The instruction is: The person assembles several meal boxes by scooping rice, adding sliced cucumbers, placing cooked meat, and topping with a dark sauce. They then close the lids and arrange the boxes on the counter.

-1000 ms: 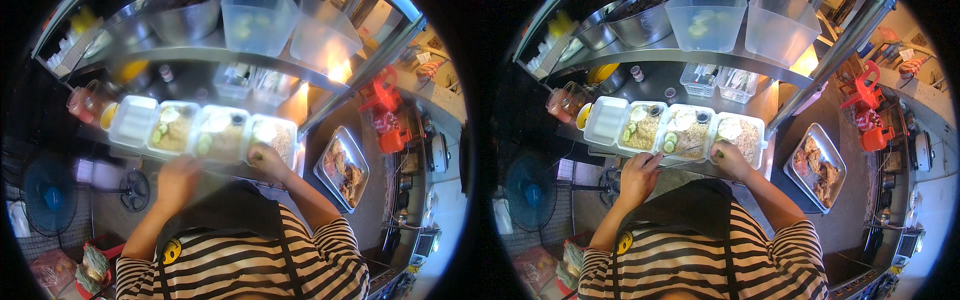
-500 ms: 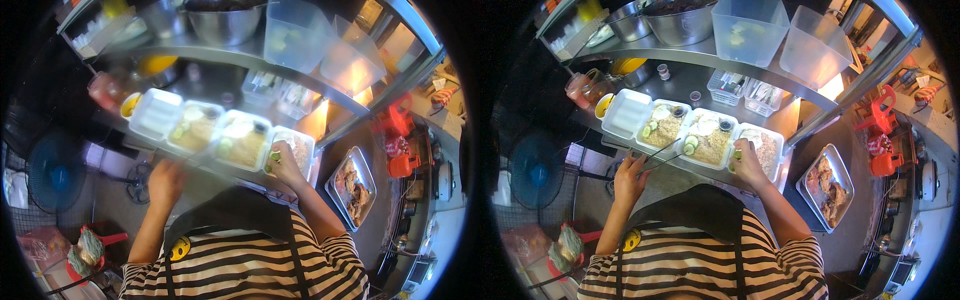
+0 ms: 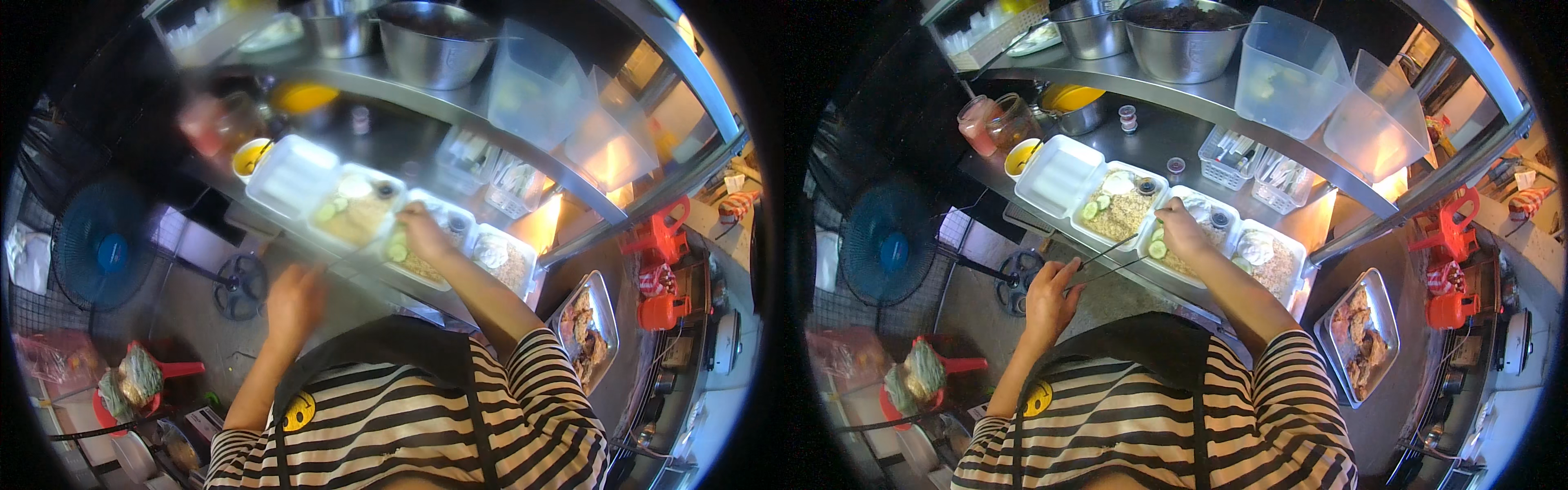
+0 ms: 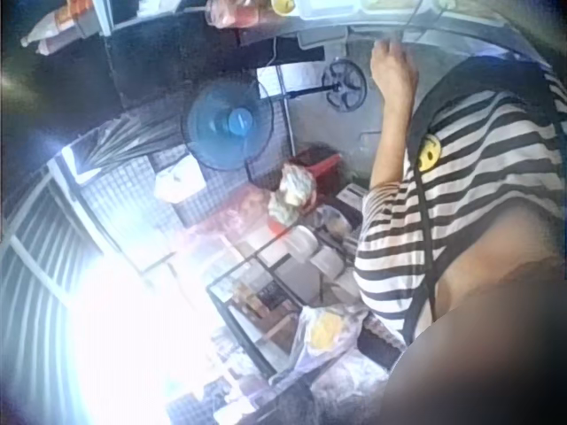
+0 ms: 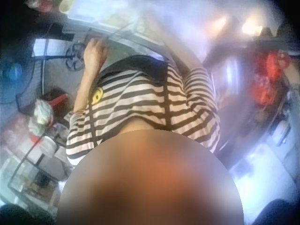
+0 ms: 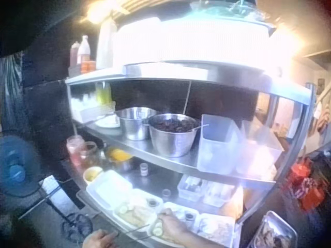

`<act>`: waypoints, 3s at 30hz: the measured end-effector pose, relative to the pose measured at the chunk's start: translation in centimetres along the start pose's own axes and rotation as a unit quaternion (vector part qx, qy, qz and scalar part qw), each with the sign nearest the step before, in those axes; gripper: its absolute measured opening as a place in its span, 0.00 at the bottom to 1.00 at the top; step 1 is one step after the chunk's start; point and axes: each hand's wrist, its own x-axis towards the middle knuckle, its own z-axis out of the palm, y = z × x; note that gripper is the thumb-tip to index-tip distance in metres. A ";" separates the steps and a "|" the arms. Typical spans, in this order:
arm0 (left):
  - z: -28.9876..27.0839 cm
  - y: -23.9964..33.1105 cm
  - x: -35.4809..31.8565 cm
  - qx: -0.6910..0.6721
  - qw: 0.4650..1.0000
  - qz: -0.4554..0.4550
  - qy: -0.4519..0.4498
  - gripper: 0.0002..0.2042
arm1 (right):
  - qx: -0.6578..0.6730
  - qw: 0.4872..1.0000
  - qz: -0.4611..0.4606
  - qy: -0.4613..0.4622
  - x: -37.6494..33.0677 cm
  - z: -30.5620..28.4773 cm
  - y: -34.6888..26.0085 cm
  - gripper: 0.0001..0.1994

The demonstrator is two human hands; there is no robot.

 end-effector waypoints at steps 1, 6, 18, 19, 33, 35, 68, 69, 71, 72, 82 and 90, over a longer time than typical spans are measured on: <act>-0.1 -0.1 -0.3 0.000 1.000 -0.009 0.002 0.21 | -0.015 1.000 -0.011 -0.010 0.1 0.1 0.1 0.15; -0.8 -1.4 -1.8 -0.016 0.999 -0.042 0.016 0.22 | -0.031 0.999 -0.019 -0.004 -0.1 -0.7 -0.4 0.11; -2.1 -6.3 -5.6 -0.019 0.987 -0.154 0.043 0.23 | 0.503 0.793 0.341 -0.041 10.7 3.9 -6.6 0.04; -2.2 -6.5 -6.0 -0.021 0.986 -0.157 0.044 0.23 | 0.393 0.862 0.314 -0.064 11.6 4.2 -7.4 0.08; -4.3 -9.5 -8.8 -0.067 0.975 -0.206 0.051 0.23 | -0.012 0.992 -0.063 -0.109 14.7 8.2 -4.2 0.13; -4.3 -10.1 -8.6 -0.066 0.975 -0.203 0.054 0.23 | -0.039 0.989 -0.073 -0.123 14.4 7.3 -4.1 0.14; 1.5 -11.0 4.3 0.111 0.992 -0.040 0.044 0.21 | -0.230 0.968 -0.096 -0.035 13.6 7.9 -6.1 0.06; 1.4 -10.7 4.4 0.108 0.993 -0.041 0.039 0.22 | -0.224 0.969 -0.100 -0.027 13.4 7.7 -6.1 0.06; 0.8 -10.3 4.5 0.095 0.993 -0.050 0.048 0.22 | -0.200 0.976 -0.083 -0.003 13.4 6.9 -6.1 0.08; 0.4 -10.0 4.5 0.085 0.993 -0.058 0.061 0.22 | -0.188 0.979 -0.074 0.011 13.3 6.3 -6.2 0.09; 1.5 -11.1 -2.3 -0.141 0.975 -0.109 0.135 0.22 | -0.026 0.966 0.032 0.254 -5.2 -5.2 -10.6 0.13; 4.2 -16.2 -1.0 -0.324 0.928 -0.164 0.083 0.18 | -0.096 0.888 0.442 -0.079 -33.0 4.9 -8.9 0.20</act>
